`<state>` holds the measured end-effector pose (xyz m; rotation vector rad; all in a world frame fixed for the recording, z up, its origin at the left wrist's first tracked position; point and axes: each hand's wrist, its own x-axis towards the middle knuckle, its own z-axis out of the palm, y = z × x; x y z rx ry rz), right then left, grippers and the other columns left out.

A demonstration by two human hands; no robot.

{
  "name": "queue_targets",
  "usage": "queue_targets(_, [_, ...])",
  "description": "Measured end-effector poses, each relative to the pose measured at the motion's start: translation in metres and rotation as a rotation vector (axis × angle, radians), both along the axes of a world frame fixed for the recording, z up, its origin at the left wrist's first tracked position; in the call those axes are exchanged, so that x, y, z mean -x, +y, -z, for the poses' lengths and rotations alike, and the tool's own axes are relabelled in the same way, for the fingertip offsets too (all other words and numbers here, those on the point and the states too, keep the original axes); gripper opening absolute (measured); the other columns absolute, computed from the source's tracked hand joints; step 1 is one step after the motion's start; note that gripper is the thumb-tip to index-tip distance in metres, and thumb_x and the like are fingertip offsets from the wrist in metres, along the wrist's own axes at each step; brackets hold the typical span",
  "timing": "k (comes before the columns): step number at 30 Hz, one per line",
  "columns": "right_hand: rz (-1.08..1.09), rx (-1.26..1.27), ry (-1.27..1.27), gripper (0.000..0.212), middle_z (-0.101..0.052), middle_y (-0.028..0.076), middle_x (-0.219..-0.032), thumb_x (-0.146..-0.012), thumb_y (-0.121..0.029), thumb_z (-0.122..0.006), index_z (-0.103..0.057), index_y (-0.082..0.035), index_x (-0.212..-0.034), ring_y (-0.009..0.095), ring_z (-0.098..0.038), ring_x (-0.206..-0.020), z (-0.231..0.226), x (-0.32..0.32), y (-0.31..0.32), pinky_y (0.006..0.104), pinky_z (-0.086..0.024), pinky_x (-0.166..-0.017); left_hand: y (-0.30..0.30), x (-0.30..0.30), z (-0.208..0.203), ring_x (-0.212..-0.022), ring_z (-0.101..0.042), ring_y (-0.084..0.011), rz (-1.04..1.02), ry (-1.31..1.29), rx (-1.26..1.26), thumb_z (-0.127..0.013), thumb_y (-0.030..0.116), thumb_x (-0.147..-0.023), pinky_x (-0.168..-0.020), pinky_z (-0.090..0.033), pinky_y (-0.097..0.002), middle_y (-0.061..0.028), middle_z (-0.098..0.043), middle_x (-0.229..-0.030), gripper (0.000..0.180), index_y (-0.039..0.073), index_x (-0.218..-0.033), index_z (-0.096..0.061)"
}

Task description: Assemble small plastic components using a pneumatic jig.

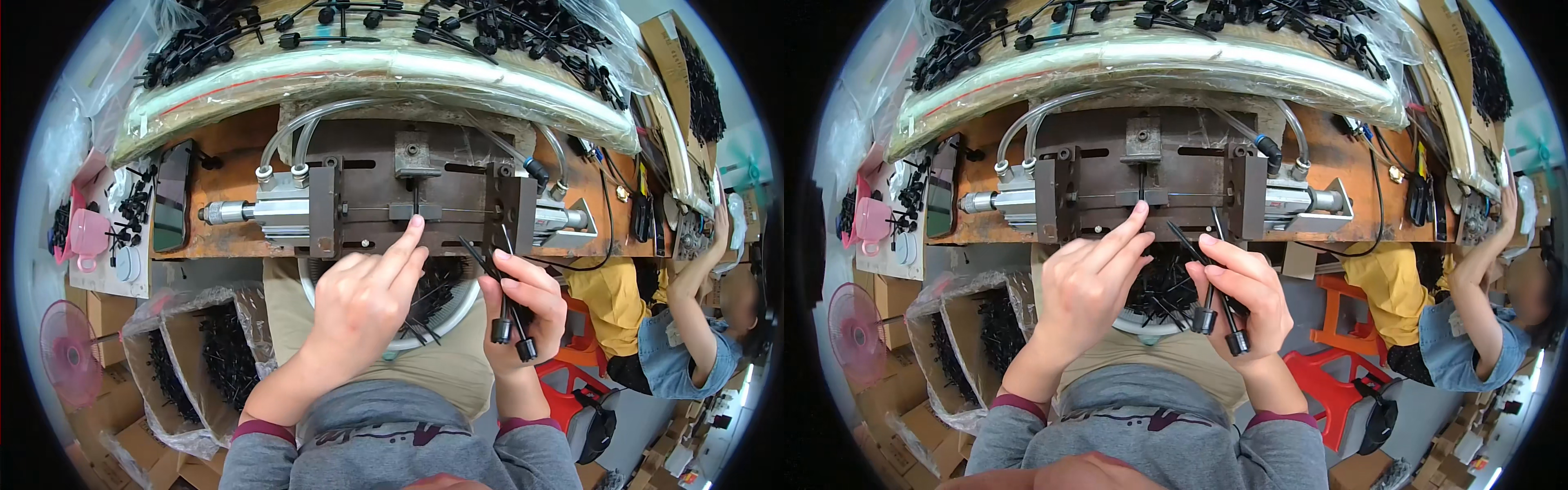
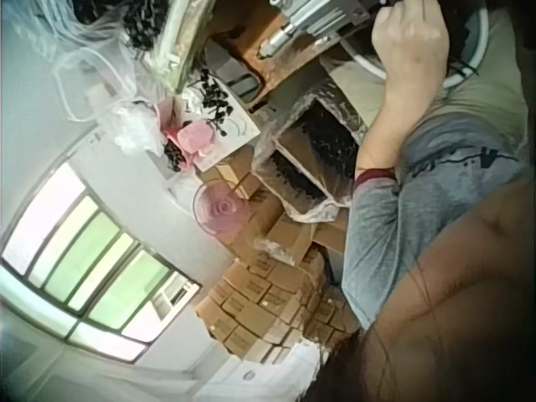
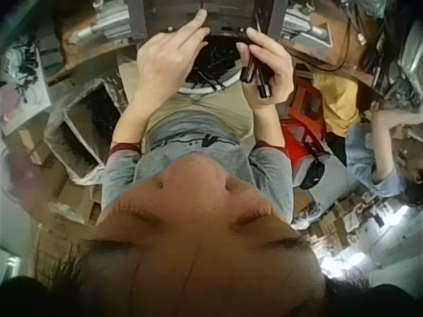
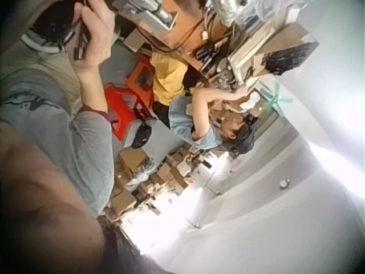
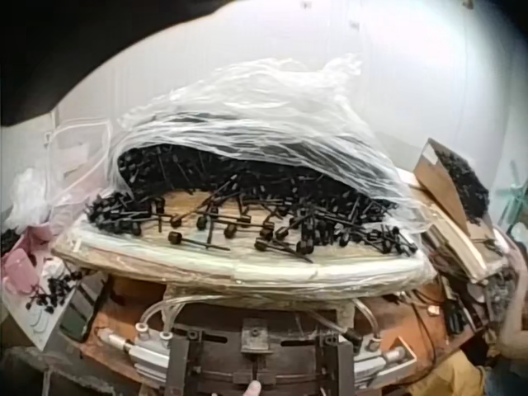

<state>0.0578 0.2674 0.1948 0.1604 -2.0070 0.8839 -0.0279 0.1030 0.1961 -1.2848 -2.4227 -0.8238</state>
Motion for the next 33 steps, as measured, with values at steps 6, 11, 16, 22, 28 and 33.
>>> queue_targets(6, [0.120,-0.022,-0.038,0.032,-0.067,0.017,-0.106,-0.069,0.011,-0.080,-0.068,-0.002,-0.095,0.023,-0.067,-0.088,0.001,-0.004,0.001,0.0278,-0.057,-0.072,0.002,0.002,0.002,-0.061,-0.063,-0.0173,-0.008,-0.024,0.001,-0.077,0.011,-0.072,-0.058,-0.049,-0.0267,-0.0087,-0.067,-0.123,0.026,0.004,-0.096,-0.071])
queue_targets(11, [0.141,-0.171,-0.019,0.028,-0.063,0.014,-0.109,-0.072,0.005,-0.080,-0.074,-0.003,-0.098,0.021,-0.066,-0.087,0.008,-0.008,-0.002,0.0267,-0.057,-0.072,0.000,0.002,-0.005,-0.065,-0.066,-0.0156,0.051,-0.170,-0.118,-0.081,0.010,-0.068,-0.062,-0.053,-0.0265,-0.0108,-0.069,-0.119,0.034,0.005,-0.100,-0.072])
queue_targets(16, [0.028,-0.321,-0.001,0.035,-0.064,0.018,-0.106,-0.068,0.000,-0.073,-0.072,0.006,-0.103,0.028,-0.069,-0.082,0.012,-0.005,-0.002,0.0317,-0.059,-0.069,-0.006,-0.015,-0.014,-0.083,-0.070,-0.0274,0.355,-0.422,-0.447,-0.080,0.004,-0.070,-0.070,-0.057,-0.0335,-0.0141,-0.069,-0.097,0.038,-0.002,-0.106,-0.068])
queue_targets(22, [0.058,-0.319,0.004,0.031,-0.067,0.017,-0.103,-0.072,0.001,-0.071,-0.072,0.005,-0.102,0.028,-0.070,-0.081,0.008,0.000,0.000,0.0319,-0.059,-0.067,-0.010,-0.019,-0.018,-0.080,-0.067,-0.0264,0.182,-0.285,-0.353,-0.075,-0.003,-0.071,-0.067,-0.056,-0.0307,-0.0119,-0.067,-0.095,0.029,-0.003,-0.098,-0.069])
queue_targets(28, [0.197,-0.170,-0.008,0.025,-0.069,0.017,-0.101,-0.075,0.012,-0.073,-0.068,0.003,-0.097,0.026,-0.066,-0.082,0.004,0.001,-0.003,0.0321,-0.053,-0.069,-0.009,-0.008,0.000,-0.086,-0.066,-0.0235,0.025,-0.035,-0.097,-0.070,0.004,-0.074,-0.077,-0.054,-0.0346,-0.0170,-0.064,-0.121,0.024,-0.004,-0.096,-0.067])
queue_targets(33, [0.145,-0.027,-0.054,0.025,-0.067,0.020,-0.104,-0.082,0.013,-0.067,-0.058,0.003,-0.103,0.025,-0.066,-0.090,0.006,-0.005,-0.005,0.0325,-0.054,-0.080,-0.002,-0.003,-0.001,-0.076,-0.067,-0.0209,0.018,-0.014,0.021,-0.074,0.006,-0.073,-0.069,-0.053,-0.0306,-0.0110,-0.066,-0.124,0.024,0.003,-0.096,-0.070])
